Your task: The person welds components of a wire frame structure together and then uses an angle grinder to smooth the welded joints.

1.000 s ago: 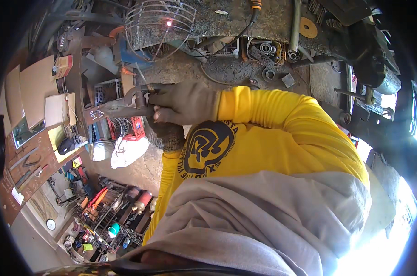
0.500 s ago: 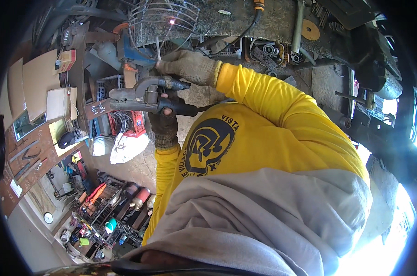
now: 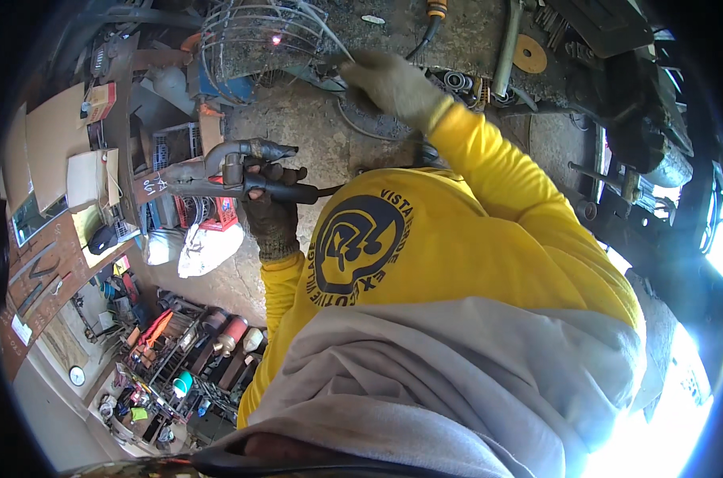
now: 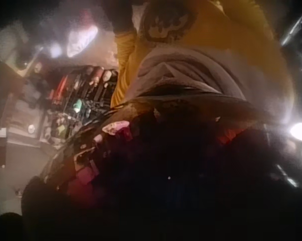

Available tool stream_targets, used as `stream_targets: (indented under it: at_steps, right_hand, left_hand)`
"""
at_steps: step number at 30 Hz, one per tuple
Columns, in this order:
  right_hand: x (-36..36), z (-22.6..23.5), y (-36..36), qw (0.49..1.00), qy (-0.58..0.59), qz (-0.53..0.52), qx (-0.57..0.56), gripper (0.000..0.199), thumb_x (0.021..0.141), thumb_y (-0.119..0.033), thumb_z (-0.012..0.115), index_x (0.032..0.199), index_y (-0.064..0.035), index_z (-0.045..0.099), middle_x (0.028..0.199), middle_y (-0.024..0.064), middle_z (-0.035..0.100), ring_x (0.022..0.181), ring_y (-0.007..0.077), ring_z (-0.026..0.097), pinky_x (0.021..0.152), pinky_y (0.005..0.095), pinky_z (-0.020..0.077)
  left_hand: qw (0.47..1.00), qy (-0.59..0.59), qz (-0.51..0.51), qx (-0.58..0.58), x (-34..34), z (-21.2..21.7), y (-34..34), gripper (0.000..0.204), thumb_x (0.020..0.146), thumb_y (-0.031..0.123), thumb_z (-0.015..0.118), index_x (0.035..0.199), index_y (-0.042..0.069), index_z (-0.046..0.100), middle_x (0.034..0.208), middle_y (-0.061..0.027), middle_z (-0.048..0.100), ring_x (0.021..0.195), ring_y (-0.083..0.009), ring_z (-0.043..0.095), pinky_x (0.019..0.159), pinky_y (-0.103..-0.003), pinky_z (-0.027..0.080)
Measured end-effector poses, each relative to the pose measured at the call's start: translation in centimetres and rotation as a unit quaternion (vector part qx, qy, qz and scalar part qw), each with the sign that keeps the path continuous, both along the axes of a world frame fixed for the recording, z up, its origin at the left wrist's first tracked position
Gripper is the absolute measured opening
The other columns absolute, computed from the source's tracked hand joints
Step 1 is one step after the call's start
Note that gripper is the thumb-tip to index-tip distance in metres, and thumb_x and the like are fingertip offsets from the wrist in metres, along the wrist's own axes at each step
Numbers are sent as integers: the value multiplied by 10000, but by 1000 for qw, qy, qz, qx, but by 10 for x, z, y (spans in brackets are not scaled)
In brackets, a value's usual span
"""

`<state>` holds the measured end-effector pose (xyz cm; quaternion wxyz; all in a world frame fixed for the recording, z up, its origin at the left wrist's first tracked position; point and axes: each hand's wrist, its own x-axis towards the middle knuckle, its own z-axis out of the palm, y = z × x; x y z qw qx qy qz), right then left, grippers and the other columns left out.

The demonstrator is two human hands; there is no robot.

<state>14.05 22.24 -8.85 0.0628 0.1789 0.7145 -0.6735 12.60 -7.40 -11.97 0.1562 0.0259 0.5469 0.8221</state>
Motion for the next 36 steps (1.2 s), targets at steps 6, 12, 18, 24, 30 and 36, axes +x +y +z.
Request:
stream_targets:
  at_steps: [6,12,18,24,30,36]
  right_hand:
    - [14,-15,-5,990,-37,48,125,421,1016,-339,506,1360,-108,582,795,102,654,741,203,647,723,365,521]
    - [3,-36,1,962,46,68,259,432,1025,-337,502,1363,-76,568,790,86,662,753,179,661,726,349,531]
    - [-27,-15,0,986,-105,123,38,378,1029,-305,510,1300,-57,599,766,59,643,646,134,633,608,313,537]
    - [-42,-36,-35,999,-36,40,1,397,1016,-337,476,1240,-40,614,783,99,689,642,181,678,604,335,553]
    - [-44,-42,-59,999,16,-30,35,420,1021,-364,460,1276,-62,604,788,100,696,730,213,705,683,356,562]
    - [-42,-53,-67,999,13,-44,18,460,1017,-401,455,1314,-71,575,778,104,685,757,228,704,705,397,550]
  left_hand:
    - [998,-56,-12,9,-6,6,5,660,757,468,861,1228,142,533,1033,-58,666,930,-241,680,853,-568,581]
    - [999,-38,-23,-5,-16,-1,14,639,766,470,855,1212,140,538,1011,-67,669,870,-241,685,841,-557,589]
    - [998,-52,-43,-1,-18,1,8,616,781,461,845,1204,133,542,999,-67,678,872,-250,693,840,-562,589]
    - [997,-41,-35,-49,-18,-3,2,551,802,499,805,1184,178,575,1012,-40,687,849,-266,688,803,-586,579]
    - [996,-48,-68,-22,-25,-10,-5,543,808,489,803,1189,175,576,1007,-41,685,860,-269,690,808,-587,579]
    - [996,-52,-59,-43,-24,-7,-4,516,823,458,797,1193,169,583,1019,-45,689,868,-273,695,815,-583,579]
